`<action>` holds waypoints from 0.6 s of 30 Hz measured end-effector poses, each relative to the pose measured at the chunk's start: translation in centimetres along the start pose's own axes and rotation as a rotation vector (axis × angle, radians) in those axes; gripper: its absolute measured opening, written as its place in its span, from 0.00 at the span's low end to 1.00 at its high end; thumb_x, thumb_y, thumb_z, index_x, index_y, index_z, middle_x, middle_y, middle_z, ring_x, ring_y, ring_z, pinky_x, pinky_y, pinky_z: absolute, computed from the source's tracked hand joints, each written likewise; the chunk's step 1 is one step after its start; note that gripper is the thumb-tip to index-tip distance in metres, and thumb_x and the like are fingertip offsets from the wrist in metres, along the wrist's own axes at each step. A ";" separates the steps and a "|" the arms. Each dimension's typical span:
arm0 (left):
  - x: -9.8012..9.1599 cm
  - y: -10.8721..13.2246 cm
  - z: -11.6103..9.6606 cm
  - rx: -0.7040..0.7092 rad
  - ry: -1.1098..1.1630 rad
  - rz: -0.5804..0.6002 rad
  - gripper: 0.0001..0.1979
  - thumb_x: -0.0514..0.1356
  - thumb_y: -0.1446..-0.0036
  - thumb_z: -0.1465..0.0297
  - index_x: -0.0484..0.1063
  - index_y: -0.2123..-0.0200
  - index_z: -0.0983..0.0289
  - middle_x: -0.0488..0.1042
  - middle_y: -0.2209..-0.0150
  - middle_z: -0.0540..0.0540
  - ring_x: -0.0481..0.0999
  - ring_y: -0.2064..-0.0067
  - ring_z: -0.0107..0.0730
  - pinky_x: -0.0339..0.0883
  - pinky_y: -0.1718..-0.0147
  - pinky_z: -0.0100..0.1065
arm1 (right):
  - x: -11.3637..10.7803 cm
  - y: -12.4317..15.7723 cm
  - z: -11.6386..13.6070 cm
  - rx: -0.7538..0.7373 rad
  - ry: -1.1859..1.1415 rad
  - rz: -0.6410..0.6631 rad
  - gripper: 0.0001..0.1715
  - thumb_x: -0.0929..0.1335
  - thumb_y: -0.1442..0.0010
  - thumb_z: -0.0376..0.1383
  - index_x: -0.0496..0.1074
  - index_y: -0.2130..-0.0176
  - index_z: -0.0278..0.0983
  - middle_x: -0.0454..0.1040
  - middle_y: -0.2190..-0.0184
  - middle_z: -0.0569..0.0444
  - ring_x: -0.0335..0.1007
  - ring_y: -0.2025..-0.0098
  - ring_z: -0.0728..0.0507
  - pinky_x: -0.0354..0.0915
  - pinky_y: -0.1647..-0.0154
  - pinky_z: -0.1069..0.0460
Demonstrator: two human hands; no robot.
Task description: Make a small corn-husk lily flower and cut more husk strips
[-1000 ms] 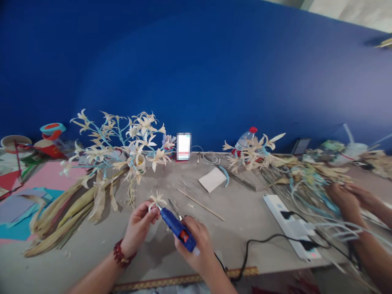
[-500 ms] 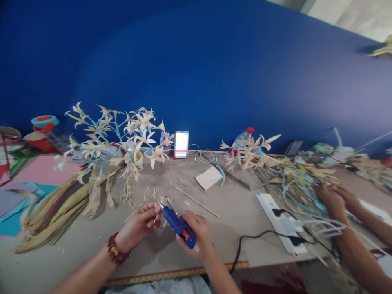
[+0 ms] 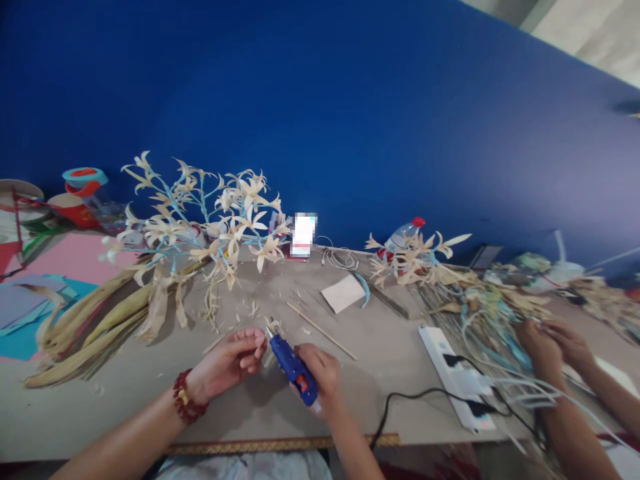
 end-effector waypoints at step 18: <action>-0.3 -0.2 0.3 -0.012 0.016 -0.014 0.08 0.66 0.49 0.71 0.73 0.75 0.69 0.68 0.78 0.49 0.56 0.83 0.15 0.57 0.79 0.24 | -1.6 -0.7 1.0 -0.079 0.193 -0.054 0.13 0.60 0.34 0.36 0.71 0.57 0.40 0.79 0.65 0.47 0.78 0.64 0.41 0.72 0.66 0.50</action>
Point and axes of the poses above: each hand's wrist, its own y-axis away from the middle knuckle, its own x-axis out of the palm, z = x × y, the point moved 1 cm from there along -y, towards the middle knuckle
